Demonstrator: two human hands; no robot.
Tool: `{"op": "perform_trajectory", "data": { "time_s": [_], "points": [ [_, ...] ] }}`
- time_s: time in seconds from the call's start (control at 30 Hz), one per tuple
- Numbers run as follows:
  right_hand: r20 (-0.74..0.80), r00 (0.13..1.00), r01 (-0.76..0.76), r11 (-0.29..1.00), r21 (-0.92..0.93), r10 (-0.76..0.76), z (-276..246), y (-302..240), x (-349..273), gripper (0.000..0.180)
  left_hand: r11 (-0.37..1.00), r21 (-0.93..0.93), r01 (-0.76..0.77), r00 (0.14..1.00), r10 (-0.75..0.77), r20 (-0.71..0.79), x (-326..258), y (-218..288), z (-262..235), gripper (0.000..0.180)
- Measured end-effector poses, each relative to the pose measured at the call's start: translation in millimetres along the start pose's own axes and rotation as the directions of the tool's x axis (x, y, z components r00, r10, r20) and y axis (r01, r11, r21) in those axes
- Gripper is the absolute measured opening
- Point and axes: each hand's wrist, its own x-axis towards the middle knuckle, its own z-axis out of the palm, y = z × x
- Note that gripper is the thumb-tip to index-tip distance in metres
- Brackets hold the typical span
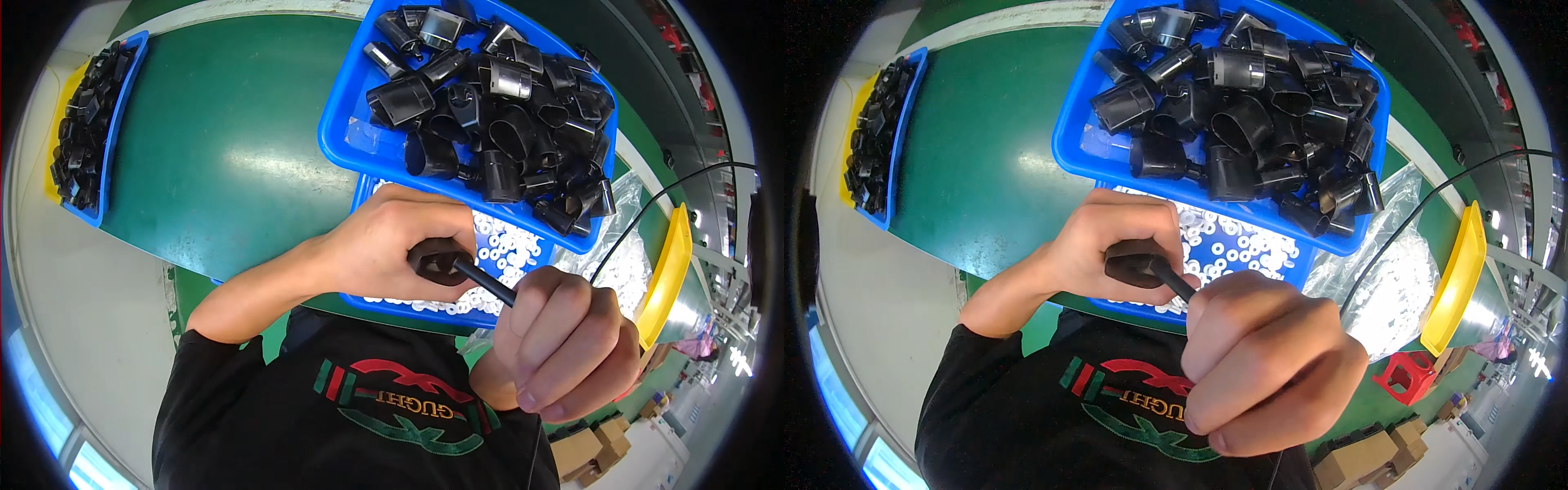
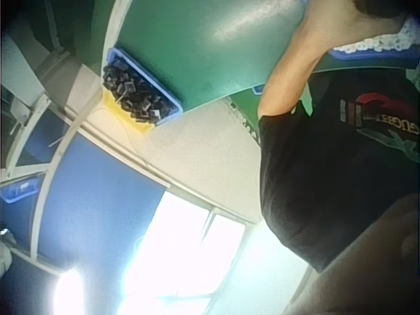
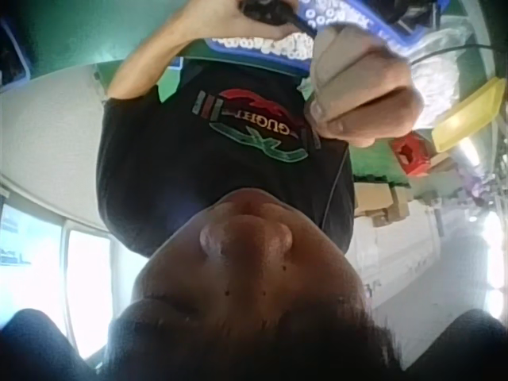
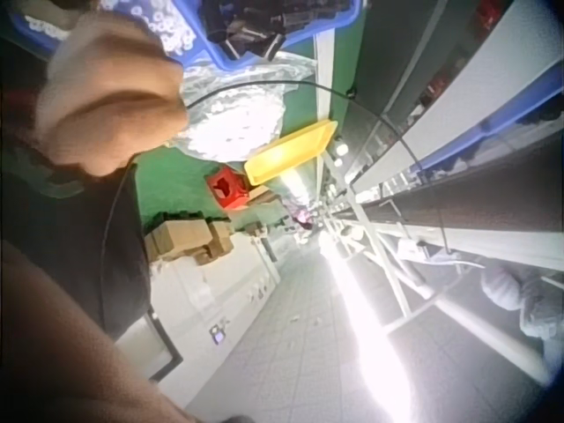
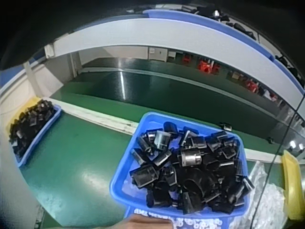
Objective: The person repeatedly picks up black plastic cylindrical components and white washers from blue bins. They insert the washers into the components by hand and place the assembled units onto a conveyor belt.
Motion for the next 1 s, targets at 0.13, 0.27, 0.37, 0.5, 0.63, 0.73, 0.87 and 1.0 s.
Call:
{"op": "perform_trajectory", "data": {
  "time_s": [0.13,0.27,0.37,0.5,0.63,0.73,0.87,1.0],
  "points": [
    [-0.154,0.974,-0.181,0.981,-0.065,0.169,17,-10,-1,0.007,1.000,0.010,0.029,1.000,-0.029,0.008,-1,-1,-2,0.021],
    [-0.199,0.977,-0.124,0.965,-0.232,0.078,23,-2,0,0.006,0.999,0.013,0.042,0.999,-0.042,0.026,-1,0,-1,0.023],
    [-0.206,0.979,-0.055,0.948,-0.312,-0.011,25,7,4,0.007,0.998,0.038,0.045,0.998,-0.047,0.029,-3,-4,0,0.024],
    [-0.114,0.992,-0.090,0.939,-0.332,0.055,16,-9,6,0.015,0.998,0.033,0.049,0.996,-0.051,0.067,0,-1,-1,0.026],
    [-0.152,0.988,-0.094,0.920,-0.379,0.038,17,-3,6,0.019,0.996,0.084,0.017,0.999,-0.021,0.043,-2,-1,0,0.029],
    [-0.274,0.962,-0.105,0.938,-0.330,0.012,31,6,2,0.015,0.996,0.088,0.001,0.999,-0.005,0.040,-3,-1,1,0.031],
    [-0.350,0.937,-0.098,0.971,-0.216,0.017,36,8,3,0.015,0.999,0.047,-0.014,0.999,0.012,0.040,-2,0,2,0.030],
    [-0.322,0.947,-0.073,0.972,-0.222,-0.003,35,11,0,0.014,0.999,0.037,-0.036,0.999,0.034,0.041,-2,2,1,0.029]
  ]
}}
